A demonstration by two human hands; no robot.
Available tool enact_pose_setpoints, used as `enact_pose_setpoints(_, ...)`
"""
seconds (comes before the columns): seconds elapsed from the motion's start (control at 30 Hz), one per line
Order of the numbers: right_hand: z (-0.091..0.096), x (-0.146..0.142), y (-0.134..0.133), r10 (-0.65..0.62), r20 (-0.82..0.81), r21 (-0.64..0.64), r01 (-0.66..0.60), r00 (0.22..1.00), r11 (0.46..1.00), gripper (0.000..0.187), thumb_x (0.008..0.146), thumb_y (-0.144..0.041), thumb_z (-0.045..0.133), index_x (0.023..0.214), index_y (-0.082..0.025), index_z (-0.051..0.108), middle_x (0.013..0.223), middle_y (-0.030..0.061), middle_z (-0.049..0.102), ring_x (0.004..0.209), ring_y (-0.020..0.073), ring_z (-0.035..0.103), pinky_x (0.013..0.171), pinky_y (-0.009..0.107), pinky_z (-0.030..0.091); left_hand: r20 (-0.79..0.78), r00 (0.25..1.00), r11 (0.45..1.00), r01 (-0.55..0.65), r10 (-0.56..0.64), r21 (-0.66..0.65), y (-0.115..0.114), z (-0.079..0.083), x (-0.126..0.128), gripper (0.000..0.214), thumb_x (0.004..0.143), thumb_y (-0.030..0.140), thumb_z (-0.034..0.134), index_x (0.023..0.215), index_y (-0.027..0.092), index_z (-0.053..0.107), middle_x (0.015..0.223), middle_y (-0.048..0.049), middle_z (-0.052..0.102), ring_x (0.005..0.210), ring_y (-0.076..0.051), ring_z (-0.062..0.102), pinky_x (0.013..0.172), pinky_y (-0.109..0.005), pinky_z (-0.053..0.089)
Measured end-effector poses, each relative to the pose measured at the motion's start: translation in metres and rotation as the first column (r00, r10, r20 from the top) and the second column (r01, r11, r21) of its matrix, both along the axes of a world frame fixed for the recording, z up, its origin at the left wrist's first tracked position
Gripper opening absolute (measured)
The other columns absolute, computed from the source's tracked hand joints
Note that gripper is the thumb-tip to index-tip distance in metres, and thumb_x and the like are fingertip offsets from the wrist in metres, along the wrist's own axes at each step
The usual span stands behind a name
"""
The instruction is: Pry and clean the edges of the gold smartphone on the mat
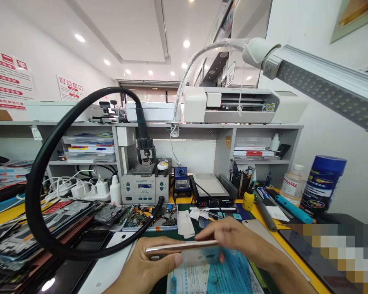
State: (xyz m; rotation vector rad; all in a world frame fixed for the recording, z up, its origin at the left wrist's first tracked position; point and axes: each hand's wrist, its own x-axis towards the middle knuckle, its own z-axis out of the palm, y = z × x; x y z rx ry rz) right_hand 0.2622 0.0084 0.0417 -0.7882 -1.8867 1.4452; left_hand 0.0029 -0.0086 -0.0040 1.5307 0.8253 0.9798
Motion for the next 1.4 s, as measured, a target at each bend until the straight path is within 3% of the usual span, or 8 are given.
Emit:
enact_pose_setpoints(0.1, -0.008, 0.002, 0.010, -0.340, -0.269, -0.069, 0.334, 0.901, 0.940, 0.052, 0.088, -0.059, 0.063, 0.077, -0.011, 0.079, 0.067, 0.0106, 0.072, 0.061, 0.0194, 0.063, 0.050, 0.025, 0.041, -0.011, 1.000, 1.000, -0.003, 0.003, 0.002, 0.003, -0.003, -0.002, 0.040, 0.081, 0.051, 0.078, 0.107, 0.021, 0.081, 0.091, -0.0053, 0.077, 0.082, -0.020, 0.063, 0.072, -0.025, 0.045)
enact_pose_setpoints(0.17, -0.015, 0.004, 0.018, -0.538, -0.383, -0.105, 0.544, 0.750, 0.833, 0.046, 0.083, -0.051, 0.071, 0.056, -0.014, 0.068, 0.039, -0.0006, 0.052, 0.037, 0.0101, 0.042, 0.039, 0.022, 0.023, -0.018, 1.000, 1.000, -0.004, 0.004, 0.015, 0.003, -0.004, -0.002, 0.043, 0.080, 0.053, 0.077, 0.106, 0.019, 0.081, 0.091, -0.0065, 0.077, 0.084, -0.021, 0.063, 0.073, -0.026, 0.044)
enact_pose_setpoints(0.3, -0.023, 0.005, 0.030, -0.622, -0.448, -0.095, 0.658, 0.642, 0.747, 0.046, 0.080, -0.046, 0.068, 0.046, -0.020, 0.051, 0.035, -0.0106, 0.026, 0.035, 0.0061, 0.018, 0.040, 0.024, 0.013, -0.043, 0.999, 0.998, 0.002, 0.001, 0.068, -0.001, -0.004, -0.001, 0.045, 0.081, 0.057, 0.074, 0.103, 0.019, 0.081, 0.090, -0.0076, 0.077, 0.082, -0.023, 0.064, 0.071, -0.027, 0.044)
enact_pose_setpoints(0.47, -0.030, 0.004, 0.032, -0.704, -0.382, -0.031, 0.753, 0.599, 0.657, 0.033, 0.079, -0.042, 0.061, 0.054, -0.020, 0.056, 0.040, -0.0086, 0.032, 0.037, 0.0086, 0.022, 0.040, 0.024, 0.016, -0.026, 1.000, 0.997, -0.005, 0.007, 0.077, -0.005, -0.005, 0.001, 0.045, 0.080, 0.058, 0.074, 0.099, 0.019, 0.081, 0.084, -0.0066, 0.075, 0.073, -0.018, 0.057, 0.065, -0.026, 0.039)
enact_pose_setpoints(0.67, -0.036, 0.025, 0.043, -0.868, -0.184, 0.187, 0.883, 0.462, 0.430, 0.014, 0.079, -0.031, 0.049, 0.077, -0.022, 0.059, 0.059, -0.0045, 0.047, 0.047, 0.0146, 0.039, 0.046, 0.026, 0.027, -0.034, 0.999, 0.996, 0.019, -0.016, 0.083, -0.003, -0.005, 0.000, 0.043, 0.080, 0.058, 0.074, 0.099, 0.021, 0.081, 0.083, -0.0053, 0.073, 0.070, -0.016, 0.052, 0.063, -0.025, 0.035)
enact_pose_setpoints(0.83, -0.043, 0.048, 0.049, -0.836, 0.207, 0.426, 0.723, 0.507, 0.544, 0.009, 0.065, -0.013, 0.061, 0.067, -0.020, 0.066, 0.061, -0.0003, 0.063, 0.062, 0.0208, 0.058, 0.058, 0.029, 0.035, -0.032, 0.999, 0.998, 0.035, -0.034, 0.045, -0.001, -0.002, 0.000, 0.044, 0.080, 0.059, 0.073, 0.100, 0.021, 0.081, 0.078, -0.0044, 0.070, 0.069, -0.016, 0.050, 0.062, -0.025, 0.032)
enact_pose_setpoints(1.07, -0.053, 0.056, 0.042, -0.712, 0.530, 0.501, 0.507, 0.461, 0.701, 0.020, 0.065, -0.006, 0.064, 0.075, -0.020, 0.073, 0.074, 0.0027, 0.071, 0.074, 0.0227, 0.064, 0.062, 0.029, 0.036, -0.032, 0.999, 0.999, 0.020, -0.018, 0.038, -0.003, 0.002, 0.000, 0.045, 0.079, 0.059, 0.073, 0.098, 0.019, 0.081, 0.080, -0.0050, 0.071, 0.071, -0.017, 0.053, 0.063, -0.026, 0.033)
enact_pose_setpoints(1.4, -0.032, 0.050, 0.037, -0.816, 0.415, 0.605, 0.547, 0.403, 0.578, 0.018, 0.063, -0.008, 0.063, 0.064, -0.022, 0.054, 0.062, -0.0023, 0.060, 0.063, 0.0188, 0.054, 0.058, 0.029, 0.028, -0.037, 0.999, 0.999, 0.028, -0.026, 0.041, -0.002, 0.003, 0.000, 0.047, 0.080, 0.060, 0.072, 0.097, 0.018, 0.079, 0.085, -0.0063, 0.073, 0.077, -0.021, 0.058, 0.067, -0.027, 0.038)
